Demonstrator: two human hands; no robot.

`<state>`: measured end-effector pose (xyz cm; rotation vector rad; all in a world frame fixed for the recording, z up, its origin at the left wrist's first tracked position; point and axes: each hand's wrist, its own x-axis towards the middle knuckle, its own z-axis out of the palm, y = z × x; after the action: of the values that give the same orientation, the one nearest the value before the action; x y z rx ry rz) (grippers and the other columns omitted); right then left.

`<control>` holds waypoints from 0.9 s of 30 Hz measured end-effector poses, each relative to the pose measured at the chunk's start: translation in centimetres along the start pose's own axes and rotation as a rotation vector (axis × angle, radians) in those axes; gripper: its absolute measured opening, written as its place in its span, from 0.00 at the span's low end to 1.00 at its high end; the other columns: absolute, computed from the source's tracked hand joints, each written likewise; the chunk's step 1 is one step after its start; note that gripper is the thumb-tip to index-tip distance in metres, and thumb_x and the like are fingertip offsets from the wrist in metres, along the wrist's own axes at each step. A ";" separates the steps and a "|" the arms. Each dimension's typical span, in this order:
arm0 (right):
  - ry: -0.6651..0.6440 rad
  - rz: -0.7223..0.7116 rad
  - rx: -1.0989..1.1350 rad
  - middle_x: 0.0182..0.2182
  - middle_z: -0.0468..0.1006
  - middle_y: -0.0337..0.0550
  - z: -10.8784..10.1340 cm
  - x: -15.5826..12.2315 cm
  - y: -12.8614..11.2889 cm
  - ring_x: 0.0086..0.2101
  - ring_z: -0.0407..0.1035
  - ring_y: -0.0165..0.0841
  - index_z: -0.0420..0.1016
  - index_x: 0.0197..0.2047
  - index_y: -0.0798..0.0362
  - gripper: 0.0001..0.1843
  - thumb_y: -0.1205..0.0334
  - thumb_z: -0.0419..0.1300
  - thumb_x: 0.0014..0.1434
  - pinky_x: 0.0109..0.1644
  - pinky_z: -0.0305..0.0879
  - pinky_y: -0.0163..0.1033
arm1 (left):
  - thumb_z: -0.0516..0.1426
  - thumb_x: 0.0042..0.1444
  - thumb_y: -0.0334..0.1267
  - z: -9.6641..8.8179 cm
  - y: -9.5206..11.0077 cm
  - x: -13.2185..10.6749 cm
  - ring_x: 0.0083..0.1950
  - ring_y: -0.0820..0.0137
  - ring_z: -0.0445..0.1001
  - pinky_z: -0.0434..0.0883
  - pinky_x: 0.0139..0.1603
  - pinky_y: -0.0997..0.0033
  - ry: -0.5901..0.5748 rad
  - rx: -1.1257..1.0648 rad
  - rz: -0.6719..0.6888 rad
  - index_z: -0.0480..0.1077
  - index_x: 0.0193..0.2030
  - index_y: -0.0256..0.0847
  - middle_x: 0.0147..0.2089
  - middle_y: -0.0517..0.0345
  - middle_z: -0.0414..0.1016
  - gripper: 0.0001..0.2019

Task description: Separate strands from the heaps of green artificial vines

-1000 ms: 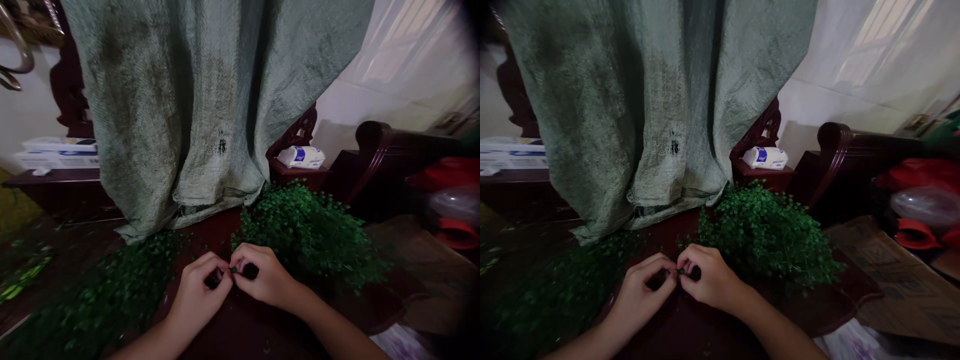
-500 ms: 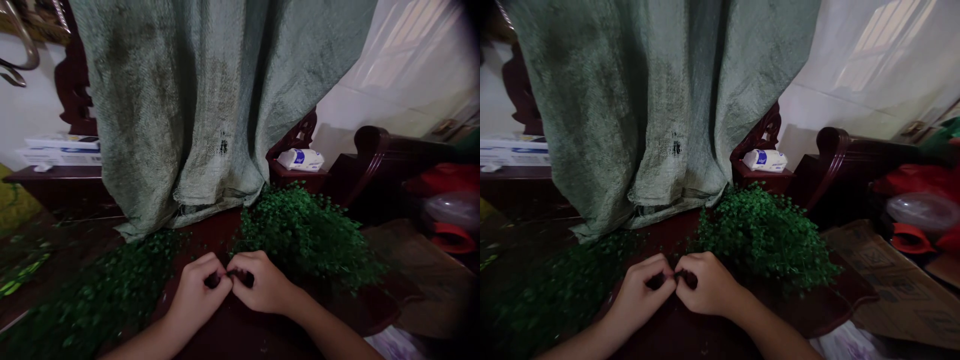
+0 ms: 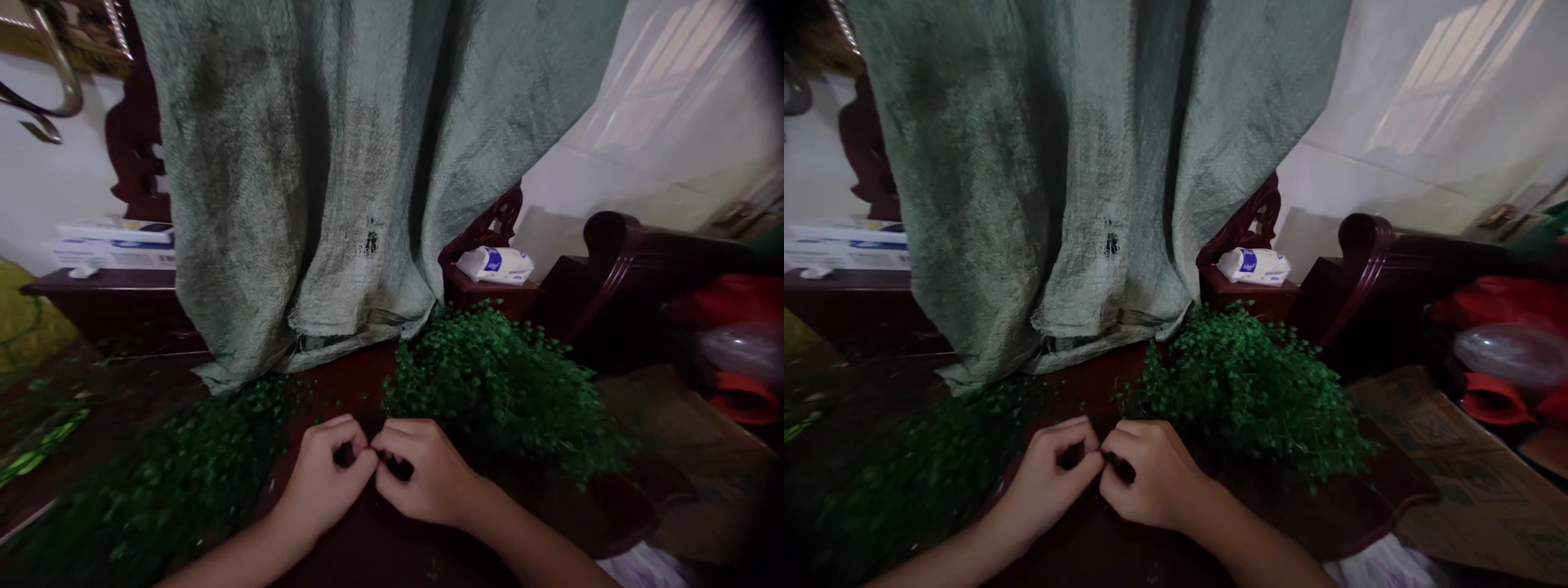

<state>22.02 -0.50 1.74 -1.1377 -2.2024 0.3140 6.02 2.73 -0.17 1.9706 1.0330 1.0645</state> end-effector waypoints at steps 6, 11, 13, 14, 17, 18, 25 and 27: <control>0.067 -0.058 -0.021 0.22 0.65 0.36 0.4 0.0 0.0 0.23 0.58 0.29 0.68 0.28 0.52 0.06 0.72 0.54 0.48 0.27 0.54 0.35 | 0.52 0.44 0.32 0.0 0.1 -0.1 0.24 0.72 0.61 0.56 0.26 0.75 0.002 -0.046 -0.025 0.60 0.17 0.40 0.19 0.64 0.61 0.08; 0.147 -0.088 -0.011 0.21 0.65 0.37 1.0 -0.1 0.0 0.22 0.58 0.29 0.68 0.28 0.51 0.07 0.73 0.54 0.48 0.26 0.54 0.35 | 0.52 0.42 0.32 0.1 0.6 -0.4 0.24 0.73 0.59 0.55 0.26 0.75 -0.001 -0.105 -0.058 0.60 0.16 0.40 0.19 0.64 0.59 0.07; 0.189 -0.105 0.003 0.20 0.65 0.37 1.1 -0.1 -0.2 0.22 0.58 0.29 0.68 0.29 0.51 0.07 0.73 0.54 0.48 0.26 0.54 0.35 | 0.52 0.41 0.33 0.1 0.9 -0.4 0.25 0.73 0.59 0.56 0.26 0.74 -0.001 -0.160 -0.112 0.60 0.16 0.40 0.19 0.64 0.59 0.07; 0.213 -0.111 0.019 0.20 0.65 0.37 1.2 -0.2 -0.5 0.22 0.58 0.29 0.69 0.29 0.51 0.08 0.73 0.53 0.49 0.25 0.54 0.35 | 0.52 0.41 0.34 0.1 0.9 -0.4 0.25 0.73 0.59 0.56 0.27 0.74 -0.004 -0.205 -0.160 0.60 0.16 0.40 0.19 0.64 0.59 0.07; 0.325 -0.117 0.123 0.21 0.67 0.38 0.8 -0.3 -1.5 0.22 0.61 0.29 0.69 0.31 0.51 0.11 0.75 0.52 0.51 0.25 0.58 0.34 | 0.52 0.42 0.37 0.0 0.9 -0.4 0.24 0.73 0.57 0.56 0.26 0.74 -0.016 -0.360 -0.346 0.61 0.16 0.40 0.18 0.65 0.58 0.07; 0.371 -0.128 0.173 0.22 0.69 0.39 0.6 -0.4 -1.9 0.22 0.63 0.29 0.70 0.32 0.51 0.11 0.76 0.52 0.51 0.26 0.60 0.34 | 0.51 0.42 0.38 0.0 0.9 -0.3 0.23 0.74 0.56 0.55 0.25 0.75 -0.017 -0.400 -0.393 0.61 0.16 0.40 0.18 0.65 0.57 0.08; 0.533 0.018 0.226 0.27 0.76 0.42 -0.7 -0.1 -2.0 0.27 0.69 0.31 0.75 0.38 0.51 0.12 0.75 0.56 0.55 0.30 0.66 0.35 | 0.53 0.44 0.32 0.4 1.3 -0.8 0.26 0.72 0.64 0.61 0.28 0.74 -0.022 -0.274 -0.117 0.66 0.20 0.39 0.22 0.61 0.65 0.05; 0.525 0.072 0.213 0.27 0.75 0.41 -0.7 0.1 -1.6 0.27 0.69 0.30 0.75 0.37 0.52 0.09 0.73 0.57 0.56 0.29 0.65 0.35 | 0.52 0.45 0.28 0.4 1.6 -1.2 0.25 0.73 0.65 0.60 0.27 0.75 -0.054 -0.194 0.047 0.63 0.20 0.40 0.22 0.62 0.65 0.06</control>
<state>21.39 -1.39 3.06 -1.0415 -1.6327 0.2393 6.43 0.88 0.54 1.8634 0.8263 1.0884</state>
